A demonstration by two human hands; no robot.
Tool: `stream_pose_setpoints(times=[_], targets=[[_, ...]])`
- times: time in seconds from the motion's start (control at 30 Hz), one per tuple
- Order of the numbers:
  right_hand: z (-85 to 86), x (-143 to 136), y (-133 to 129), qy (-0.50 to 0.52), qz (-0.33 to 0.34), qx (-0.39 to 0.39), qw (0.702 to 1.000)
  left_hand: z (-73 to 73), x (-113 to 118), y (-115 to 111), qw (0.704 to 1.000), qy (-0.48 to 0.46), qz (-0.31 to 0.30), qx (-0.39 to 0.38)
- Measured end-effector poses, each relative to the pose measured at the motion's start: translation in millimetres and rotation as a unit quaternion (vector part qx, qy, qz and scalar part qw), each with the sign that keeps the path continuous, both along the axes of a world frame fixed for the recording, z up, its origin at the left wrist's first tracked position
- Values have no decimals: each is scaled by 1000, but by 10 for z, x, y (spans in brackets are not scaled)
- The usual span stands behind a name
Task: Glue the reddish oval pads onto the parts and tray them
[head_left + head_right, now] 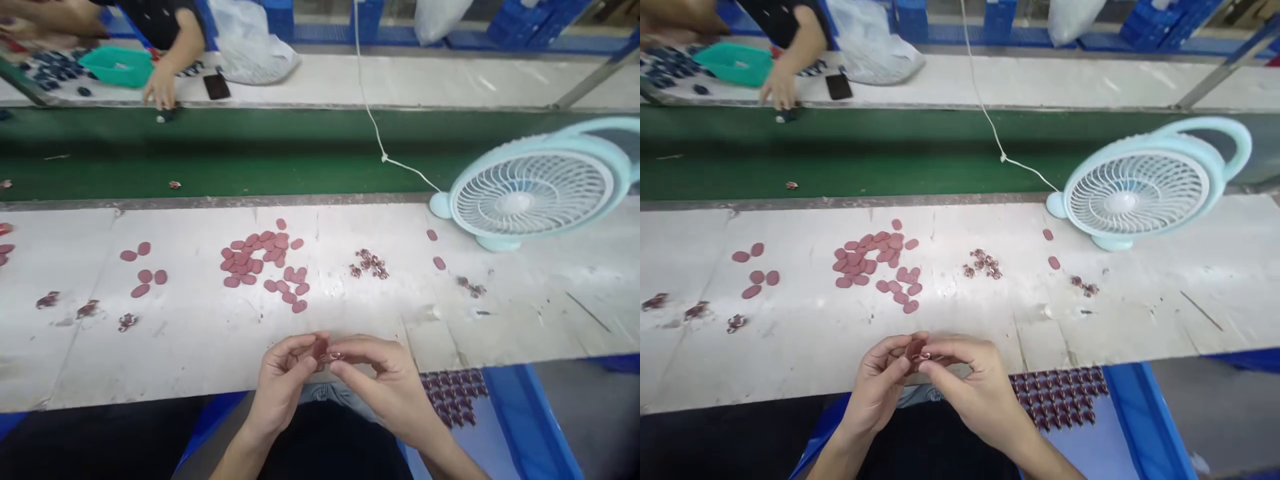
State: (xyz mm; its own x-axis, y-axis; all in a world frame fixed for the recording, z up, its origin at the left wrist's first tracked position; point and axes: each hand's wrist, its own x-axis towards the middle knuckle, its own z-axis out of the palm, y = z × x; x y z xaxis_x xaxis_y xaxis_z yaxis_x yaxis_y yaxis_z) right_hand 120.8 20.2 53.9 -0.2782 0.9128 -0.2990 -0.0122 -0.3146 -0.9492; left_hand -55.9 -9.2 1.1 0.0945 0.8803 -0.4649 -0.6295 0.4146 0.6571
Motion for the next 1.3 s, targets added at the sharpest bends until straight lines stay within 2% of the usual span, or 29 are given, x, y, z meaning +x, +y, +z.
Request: stream_pose_setpoints(times=[0.13, 0.2, 0.37, 0.5, 0.8, 1.07, 1.3], targets=[[-85, 57, -134, 50, -78, -64, 994, 2, 137, -53, 999, 12, -44, 9], [-118, 81, -169, 75, -92, -84, 989, 11, 182, -63, 998, 31, -52, 7], [-142, 181, -191, 80, -72, -85, 991, 26, 224, -69, 995, 67, -68, 5], [-113, 260, -167, 46, -58, -63, 995, 28, 249, -85, 992, 95, -83, 12], [-128, 257, -192, 72, -89, -74, 991, 61, 374, -93, 989, 129, -59, 41], [-115, 316, -204, 27, -79, -50, 995, 29, 448, -128, 989, 131, -47, 42], [-191, 257, -264, 87, -117, -76, 986, -26, 463, -152, 986, 132, -26, 95]])
